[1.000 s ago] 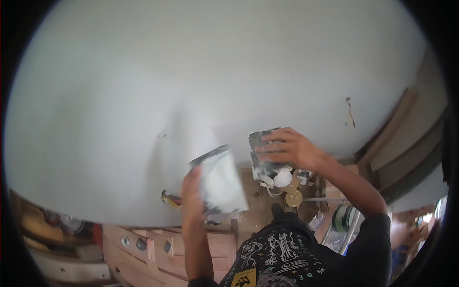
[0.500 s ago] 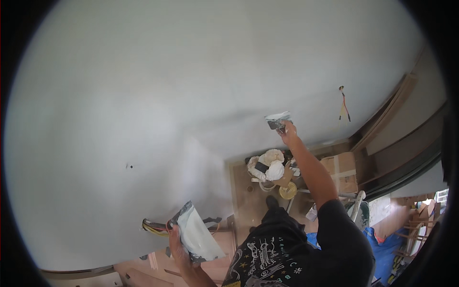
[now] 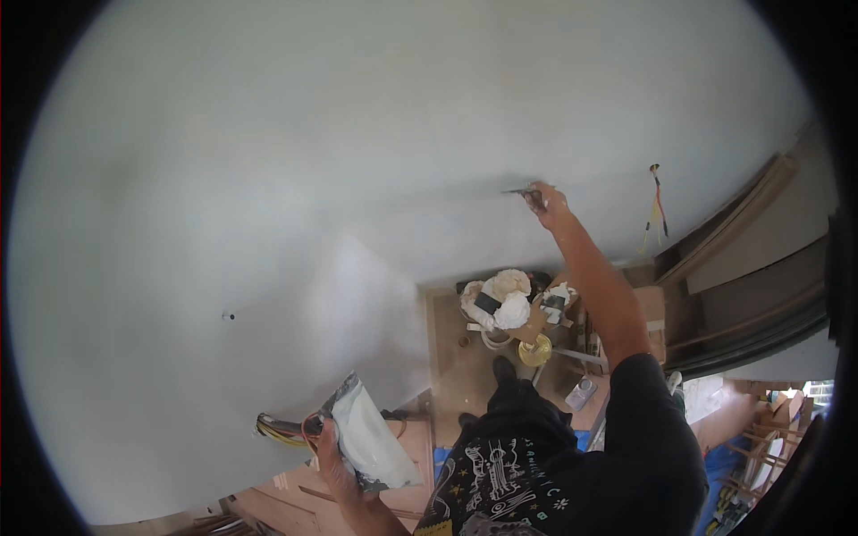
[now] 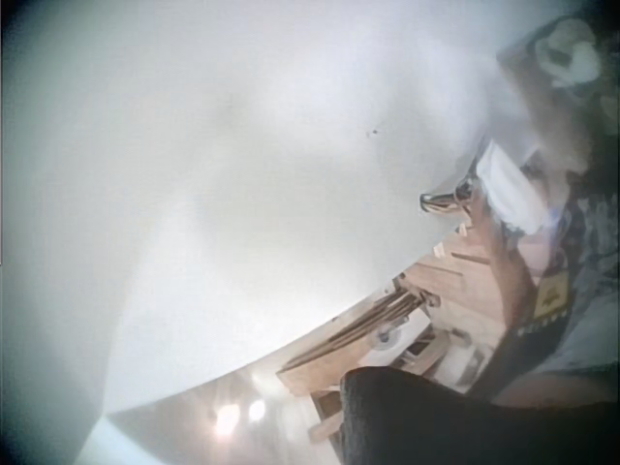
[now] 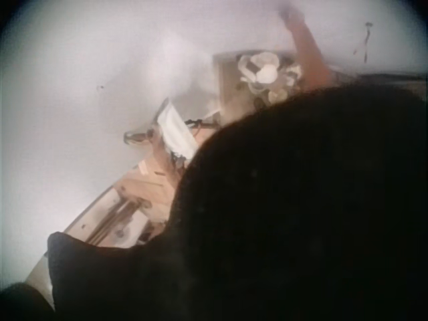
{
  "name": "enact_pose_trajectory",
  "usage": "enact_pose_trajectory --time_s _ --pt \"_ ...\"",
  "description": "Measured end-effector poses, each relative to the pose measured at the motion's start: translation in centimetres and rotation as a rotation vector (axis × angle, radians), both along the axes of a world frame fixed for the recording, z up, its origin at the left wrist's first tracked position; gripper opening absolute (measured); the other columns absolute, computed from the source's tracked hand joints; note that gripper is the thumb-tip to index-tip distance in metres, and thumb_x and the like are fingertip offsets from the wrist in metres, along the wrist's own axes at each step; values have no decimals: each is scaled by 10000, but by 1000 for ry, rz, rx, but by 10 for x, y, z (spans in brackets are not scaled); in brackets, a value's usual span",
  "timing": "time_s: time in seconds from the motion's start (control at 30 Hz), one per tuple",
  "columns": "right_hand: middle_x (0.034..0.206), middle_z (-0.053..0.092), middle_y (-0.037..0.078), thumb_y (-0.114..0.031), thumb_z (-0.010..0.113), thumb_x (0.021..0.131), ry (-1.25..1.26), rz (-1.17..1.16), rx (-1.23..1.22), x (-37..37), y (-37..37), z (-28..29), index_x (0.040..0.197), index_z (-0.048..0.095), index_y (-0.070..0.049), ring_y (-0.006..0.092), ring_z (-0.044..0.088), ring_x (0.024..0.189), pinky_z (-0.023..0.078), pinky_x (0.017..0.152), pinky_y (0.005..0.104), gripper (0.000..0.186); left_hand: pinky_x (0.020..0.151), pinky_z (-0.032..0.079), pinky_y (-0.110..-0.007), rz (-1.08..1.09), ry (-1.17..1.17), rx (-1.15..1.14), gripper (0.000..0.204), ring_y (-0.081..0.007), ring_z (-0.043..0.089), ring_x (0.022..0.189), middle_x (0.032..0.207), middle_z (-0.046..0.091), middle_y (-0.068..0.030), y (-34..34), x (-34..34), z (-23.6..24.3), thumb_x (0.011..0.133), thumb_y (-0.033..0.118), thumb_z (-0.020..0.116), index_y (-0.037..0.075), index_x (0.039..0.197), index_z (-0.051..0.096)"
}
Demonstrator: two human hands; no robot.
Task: The person applies plaster to a white wall using a trowel and a hawk. They repeatedly scoop plaster from a bucket, transfer it to the hawk, and smooth it onto the wall surface in a room under renovation.
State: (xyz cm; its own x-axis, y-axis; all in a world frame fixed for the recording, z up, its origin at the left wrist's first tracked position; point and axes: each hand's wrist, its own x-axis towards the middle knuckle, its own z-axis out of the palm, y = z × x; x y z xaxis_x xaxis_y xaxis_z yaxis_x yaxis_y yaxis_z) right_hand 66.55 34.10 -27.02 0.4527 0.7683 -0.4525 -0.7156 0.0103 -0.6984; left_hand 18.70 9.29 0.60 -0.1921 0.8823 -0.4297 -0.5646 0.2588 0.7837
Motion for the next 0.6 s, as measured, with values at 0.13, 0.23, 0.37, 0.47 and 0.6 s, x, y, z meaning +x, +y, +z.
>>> enact_pose_trajectory --time_s 0.13,0.23,0.37,0.47,0.6 --pt "810 642 171 -85 662 832 -15 -27 -67 -5 3 75 903 586 21 179 623 657 520 556 212 148 833 496 -315 2 12 -21 316 -191 602 986 1081 617 -74 0 8 4 945 253 574 60 1194 552" --pt "855 615 200 -87 644 850 -77 68 107 2 0 105 914 532 104 240 635 683 561 565 274 231 827 529 -355 -56 -58 36 429 -224 639 967 1111 640 -112 -4 5 0 947 346 546 15 1221 543" --pt "922 591 190 -102 645 856 -132 0 109 -13 -11 161 986 506 107 242 628 710 590 667 295 283 848 524 -362 -148 -189 97 430 -226 632 987 1138 632 -114 -10 -1 1 967 355 509 16 1229 538" --pt "961 578 156 -107 658 844 -180 -13 177 -15 -34 175 1037 500 86 232 623 803 584 721 323 315 868 517 -368 -185 -183 91 442 -229 624 1018 1161 621 -118 -14 -7 2 978 361 484 13 1247 524" --pt "976 601 103 -105 648 833 -321 82 127 -76 -101 167 1104 525 19 218 591 936 546 790 349 322 900 508 -373 -257 -214 160 470 -236 618 1048 1180 611 -127 -14 -21 -10 987 368 457 -3 1273 501"
